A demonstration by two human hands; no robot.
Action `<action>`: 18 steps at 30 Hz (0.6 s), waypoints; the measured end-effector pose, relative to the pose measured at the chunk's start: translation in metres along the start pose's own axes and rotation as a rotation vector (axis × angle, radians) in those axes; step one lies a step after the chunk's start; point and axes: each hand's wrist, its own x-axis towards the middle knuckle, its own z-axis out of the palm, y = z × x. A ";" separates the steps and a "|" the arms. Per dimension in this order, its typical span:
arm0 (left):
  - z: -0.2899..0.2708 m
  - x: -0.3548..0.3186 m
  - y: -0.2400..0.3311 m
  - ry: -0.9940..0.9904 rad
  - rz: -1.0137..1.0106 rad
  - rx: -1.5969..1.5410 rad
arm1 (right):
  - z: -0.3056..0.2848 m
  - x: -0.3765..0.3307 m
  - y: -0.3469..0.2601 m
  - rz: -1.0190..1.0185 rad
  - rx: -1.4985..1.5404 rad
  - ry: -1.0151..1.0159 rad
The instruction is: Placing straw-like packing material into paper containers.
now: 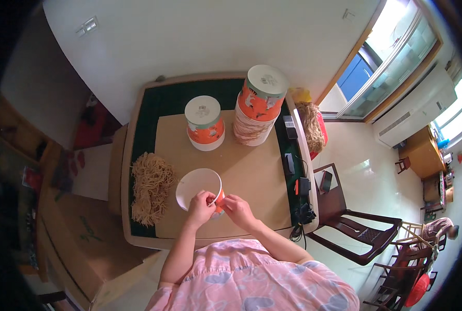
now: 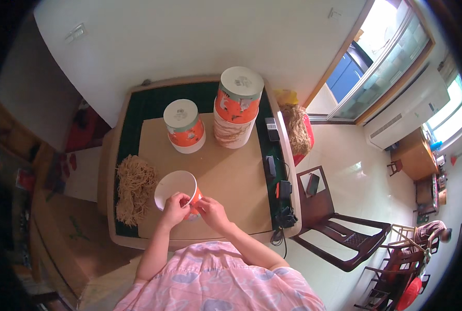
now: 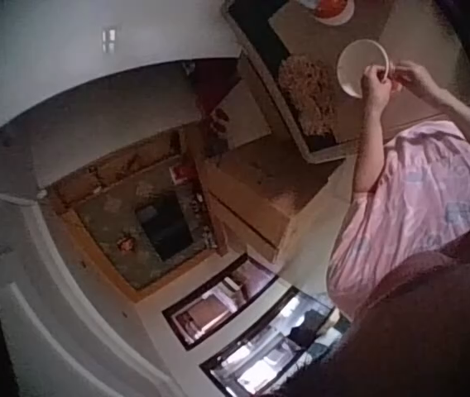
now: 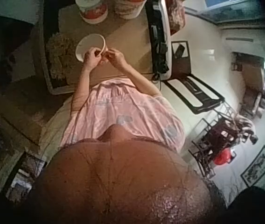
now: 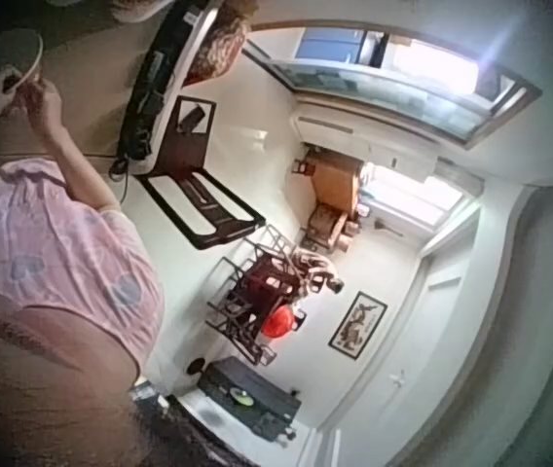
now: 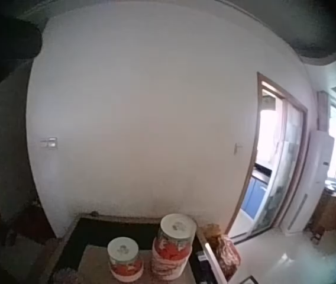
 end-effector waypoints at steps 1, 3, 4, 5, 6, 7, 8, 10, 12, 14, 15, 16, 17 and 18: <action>0.001 0.000 0.000 -0.003 0.000 -0.001 | 0.000 -0.003 0.006 -0.028 -0.057 -0.066; 0.003 0.001 0.002 0.022 -0.032 0.012 | -0.001 -0.004 0.007 -0.054 -0.115 -0.133; 0.004 0.002 0.002 0.020 -0.033 0.012 | 0.000 -0.005 0.007 -0.025 -0.069 -0.035; 0.005 0.002 0.000 0.022 -0.029 0.012 | 0.000 -0.006 0.003 0.005 -0.022 0.063; 0.007 0.001 0.000 0.025 -0.024 0.013 | 0.001 -0.004 0.000 0.008 -0.021 0.061; 0.008 0.000 0.000 0.024 -0.028 0.013 | 0.001 0.000 -0.003 0.095 0.094 0.096; 0.008 0.002 0.001 0.007 -0.043 0.018 | 0.002 0.003 -0.005 0.182 0.209 0.136; 0.009 0.002 0.002 -0.012 -0.057 0.023 | 0.009 0.001 0.007 0.228 0.254 0.146; 0.008 0.002 0.003 -0.015 -0.044 -0.016 | 0.011 0.001 0.012 0.271 0.300 0.151; 0.008 0.002 0.003 -0.020 -0.043 0.022 | 0.011 0.001 0.013 0.312 0.241 0.121; 0.009 0.002 0.003 -0.025 -0.041 0.061 | 0.011 0.001 0.013 0.313 0.242 0.119; 0.009 0.001 0.004 -0.024 -0.042 0.061 | 0.011 0.002 0.012 0.310 0.223 0.124; 0.008 0.002 0.006 -0.040 -0.063 0.046 | 0.010 0.002 0.010 0.308 0.203 0.130; 0.008 0.002 0.007 -0.056 -0.084 0.031 | 0.009 0.003 0.010 0.309 0.202 0.131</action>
